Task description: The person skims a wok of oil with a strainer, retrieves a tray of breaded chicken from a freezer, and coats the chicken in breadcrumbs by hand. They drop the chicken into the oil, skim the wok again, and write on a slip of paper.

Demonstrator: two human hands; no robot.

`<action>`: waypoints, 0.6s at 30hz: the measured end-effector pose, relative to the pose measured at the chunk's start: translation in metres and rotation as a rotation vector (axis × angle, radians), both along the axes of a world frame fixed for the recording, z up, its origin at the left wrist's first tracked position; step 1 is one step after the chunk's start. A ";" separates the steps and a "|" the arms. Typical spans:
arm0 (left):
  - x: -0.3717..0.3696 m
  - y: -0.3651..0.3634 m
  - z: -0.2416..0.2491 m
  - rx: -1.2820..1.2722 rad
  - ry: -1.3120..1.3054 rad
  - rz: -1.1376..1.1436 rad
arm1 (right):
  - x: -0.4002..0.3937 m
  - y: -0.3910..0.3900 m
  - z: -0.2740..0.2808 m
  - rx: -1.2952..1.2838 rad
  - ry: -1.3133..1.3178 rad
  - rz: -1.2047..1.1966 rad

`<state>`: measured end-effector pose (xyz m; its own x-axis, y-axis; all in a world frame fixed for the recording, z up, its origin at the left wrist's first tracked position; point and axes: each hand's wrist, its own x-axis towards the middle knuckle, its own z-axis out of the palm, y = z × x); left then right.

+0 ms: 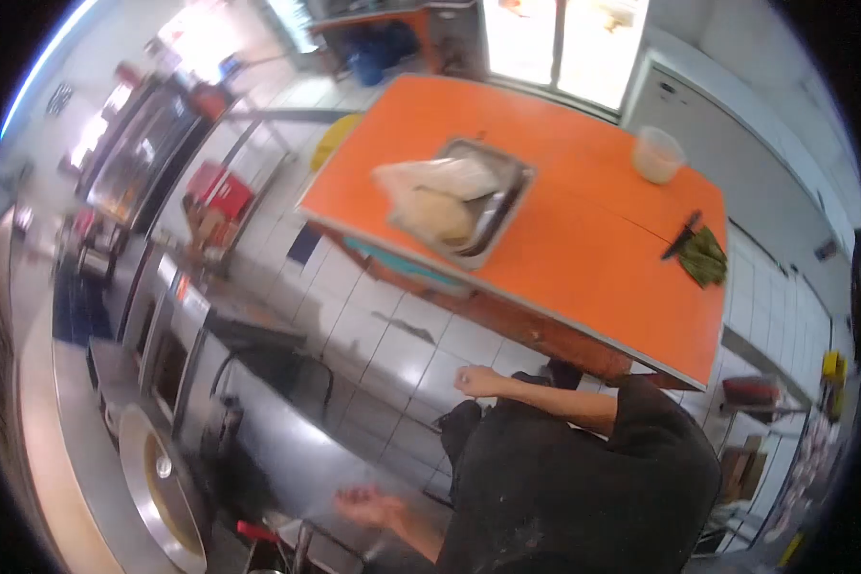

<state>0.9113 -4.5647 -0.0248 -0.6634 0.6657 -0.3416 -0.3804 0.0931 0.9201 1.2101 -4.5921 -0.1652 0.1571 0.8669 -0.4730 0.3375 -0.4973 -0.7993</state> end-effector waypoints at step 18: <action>0.581 -0.510 0.030 1.114 0.739 -3.327 | 0.146 -0.679 0.100 0.074 -0.261 -2.106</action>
